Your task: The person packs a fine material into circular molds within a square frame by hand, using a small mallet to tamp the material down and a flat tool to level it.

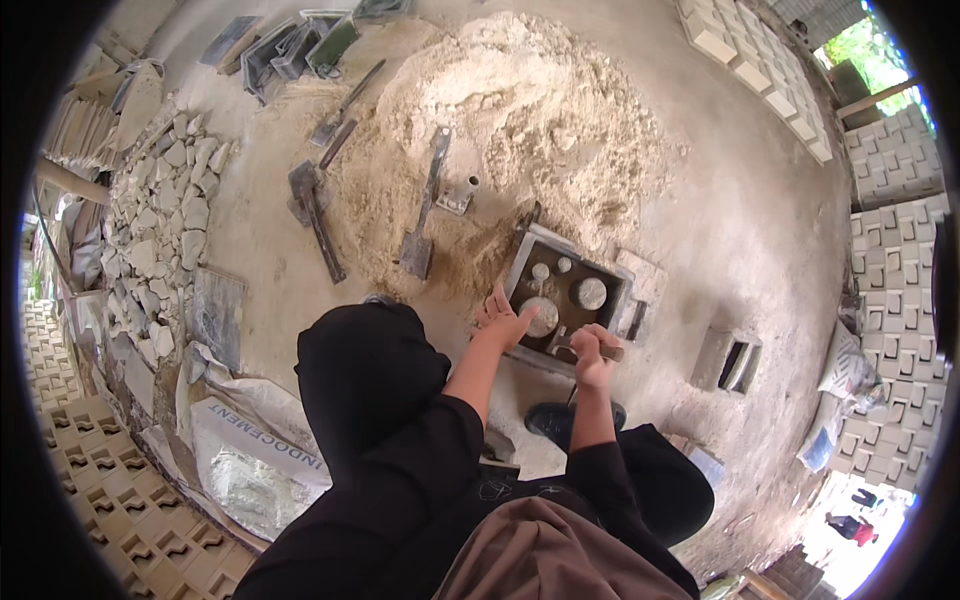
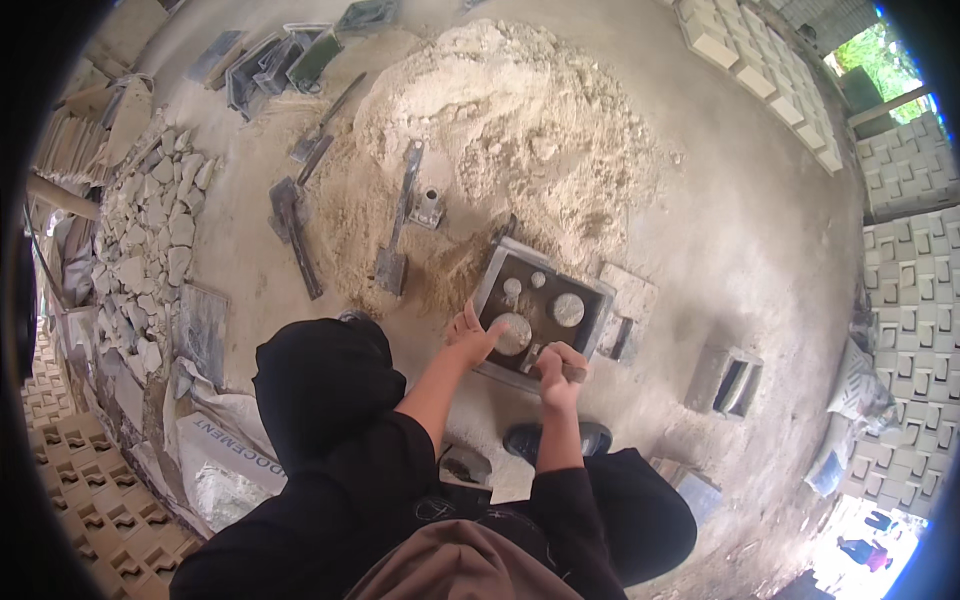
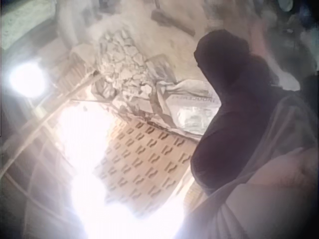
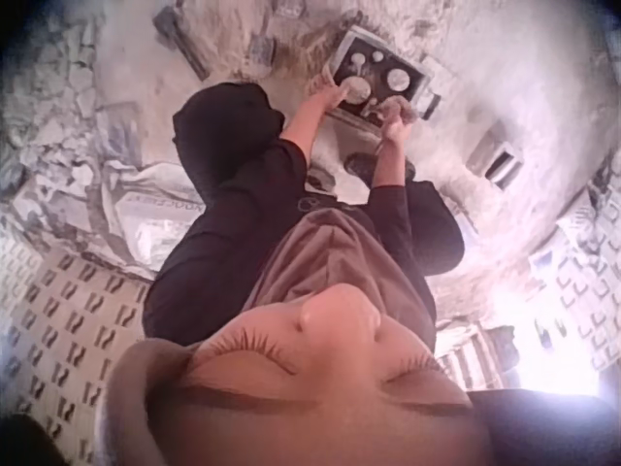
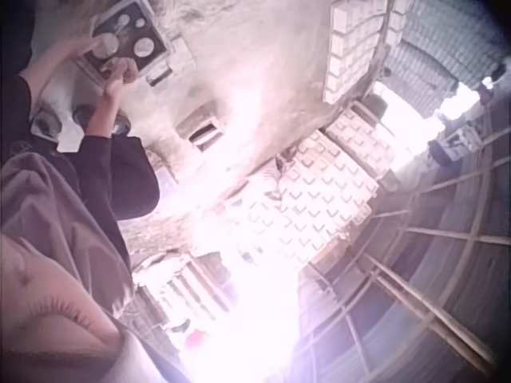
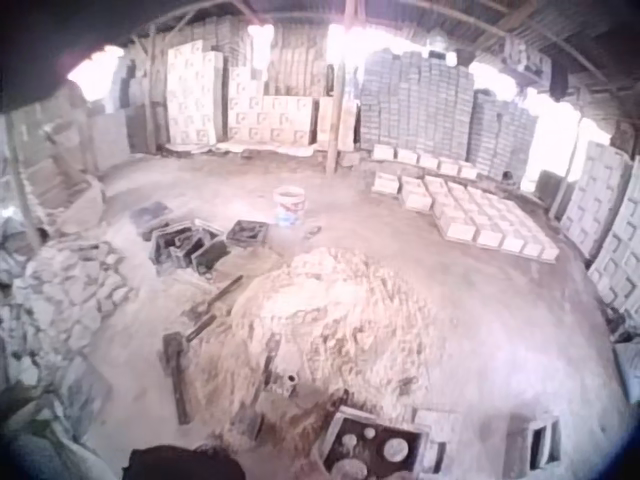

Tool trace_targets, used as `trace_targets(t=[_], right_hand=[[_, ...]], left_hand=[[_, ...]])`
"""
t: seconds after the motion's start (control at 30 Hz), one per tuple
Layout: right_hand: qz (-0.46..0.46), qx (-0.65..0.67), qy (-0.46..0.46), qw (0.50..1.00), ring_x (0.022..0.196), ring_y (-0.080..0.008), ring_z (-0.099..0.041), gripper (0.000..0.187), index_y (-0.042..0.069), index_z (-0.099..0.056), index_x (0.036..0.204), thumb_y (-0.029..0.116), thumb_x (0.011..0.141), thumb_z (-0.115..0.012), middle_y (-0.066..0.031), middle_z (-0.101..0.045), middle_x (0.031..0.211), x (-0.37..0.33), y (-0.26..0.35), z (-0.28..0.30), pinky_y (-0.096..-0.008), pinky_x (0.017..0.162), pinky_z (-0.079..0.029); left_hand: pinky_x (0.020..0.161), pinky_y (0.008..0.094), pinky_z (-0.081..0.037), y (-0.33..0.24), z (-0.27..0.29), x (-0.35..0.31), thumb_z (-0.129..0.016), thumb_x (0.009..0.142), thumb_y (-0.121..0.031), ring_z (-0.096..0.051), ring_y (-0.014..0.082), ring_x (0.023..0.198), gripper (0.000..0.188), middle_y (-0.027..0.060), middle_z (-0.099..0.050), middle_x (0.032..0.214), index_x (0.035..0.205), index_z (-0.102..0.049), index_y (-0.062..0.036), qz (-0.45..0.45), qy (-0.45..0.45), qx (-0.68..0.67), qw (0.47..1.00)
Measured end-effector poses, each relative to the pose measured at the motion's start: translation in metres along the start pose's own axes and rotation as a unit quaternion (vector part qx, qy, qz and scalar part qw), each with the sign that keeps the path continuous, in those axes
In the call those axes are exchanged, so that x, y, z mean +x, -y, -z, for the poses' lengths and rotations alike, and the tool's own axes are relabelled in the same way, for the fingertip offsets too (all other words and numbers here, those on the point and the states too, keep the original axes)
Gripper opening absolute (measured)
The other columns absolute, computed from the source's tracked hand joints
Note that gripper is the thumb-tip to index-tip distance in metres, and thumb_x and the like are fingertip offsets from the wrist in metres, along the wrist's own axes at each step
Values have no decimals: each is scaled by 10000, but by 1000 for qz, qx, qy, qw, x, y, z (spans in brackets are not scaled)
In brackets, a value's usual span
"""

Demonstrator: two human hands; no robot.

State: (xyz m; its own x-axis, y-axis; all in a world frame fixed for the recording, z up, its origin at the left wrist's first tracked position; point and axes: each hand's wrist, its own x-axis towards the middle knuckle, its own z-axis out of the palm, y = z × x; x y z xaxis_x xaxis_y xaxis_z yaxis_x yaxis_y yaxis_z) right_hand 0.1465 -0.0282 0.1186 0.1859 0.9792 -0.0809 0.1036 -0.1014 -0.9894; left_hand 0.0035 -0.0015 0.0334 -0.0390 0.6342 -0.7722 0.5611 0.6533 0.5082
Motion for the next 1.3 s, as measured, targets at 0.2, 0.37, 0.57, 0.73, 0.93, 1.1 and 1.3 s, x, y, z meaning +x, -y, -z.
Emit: trace_targets(t=[0.2, 0.37, 0.57, 0.73, 0.93, 1.1, 1.3], right_hand=[[53, -23, 9, 998, 475, -51, -367, 216, 16, -448, 519, 25, 735, -454, 17, -418, 495, -14, 25, 8, -230, 421, -262], [37, -36, 33, 998, 477, -67, -389, 215, 12, -446, 507, 45, 719, -467, -1, -435, 493, -12, 12, 12, -245, 428, -287], [183, -80, 80, 977, 455, -69, -354, 256, 8, -392, 513, 43, 741, -504, 21, -373, 467, -25, 8, 2, -259, 411, -266], [108, -78, 89, 987, 464, -47, -332, 265, 12, -392, 516, 22, 758, -498, 32, -363, 468, -5, 6, -3, -248, 404, -261], [73, -45, 50, 995, 492, -41, -391, 223, 1, -465, 536, 12, 758, -455, 19, -443, 506, -17, -8, -8, -218, 427, -301], [4, -17, 23, 1000, 485, -41, -385, 237, 10, -465, 535, 37, 770, -479, 26, -427, 496, -7, 16, -9, -225, 420, -299], [111, 8, 74, 991, 461, -53, -414, 240, 9, -482, 537, 48, 773, -493, 5, -469, 509, -14, -3, 4, -233, 401, -310]], left_hand=[[1026, 514, -116, 0, 7, -5, -393, 744, -675, -48, 349, 1305, 958, 148, -50, 1424, 1371, 100, -145, -1, 7, -7, 1000], [1018, 532, -114, 2, 1, -1, -398, 745, -660, -70, 354, 1300, 937, 133, -57, 1428, 1378, 77, -157, -7, -26, -14, 1000], [1011, 554, -107, 0, 3, 1, -381, 751, -663, -54, 337, 1310, 922, 116, -34, 1437, 1379, 79, -170, -21, -30, -28, 999], [1024, 526, -115, -1, -1, -3, -397, 743, -659, -40, 329, 1312, 933, 118, -38, 1436, 1381, 64, -158, -20, -10, -24, 999], [1032, 506, -112, 3, -1, 1, -399, 739, -664, -48, 335, 1308, 944, 118, -49, 1435, 1381, 72, -158, -27, -21, -29, 999], [1030, 505, -125, 0, 0, -2, -397, 739, -665, -53, 344, 1304, 940, 121, -53, 1433, 1382, 63, -156, -15, -16, 3, 1000], [1019, 532, -120, 5, -5, 10, -409, 737, -659, -62, 341, 1301, 944, 113, -64, 1432, 1382, 64, -157, -26, -43, -15, 999]])
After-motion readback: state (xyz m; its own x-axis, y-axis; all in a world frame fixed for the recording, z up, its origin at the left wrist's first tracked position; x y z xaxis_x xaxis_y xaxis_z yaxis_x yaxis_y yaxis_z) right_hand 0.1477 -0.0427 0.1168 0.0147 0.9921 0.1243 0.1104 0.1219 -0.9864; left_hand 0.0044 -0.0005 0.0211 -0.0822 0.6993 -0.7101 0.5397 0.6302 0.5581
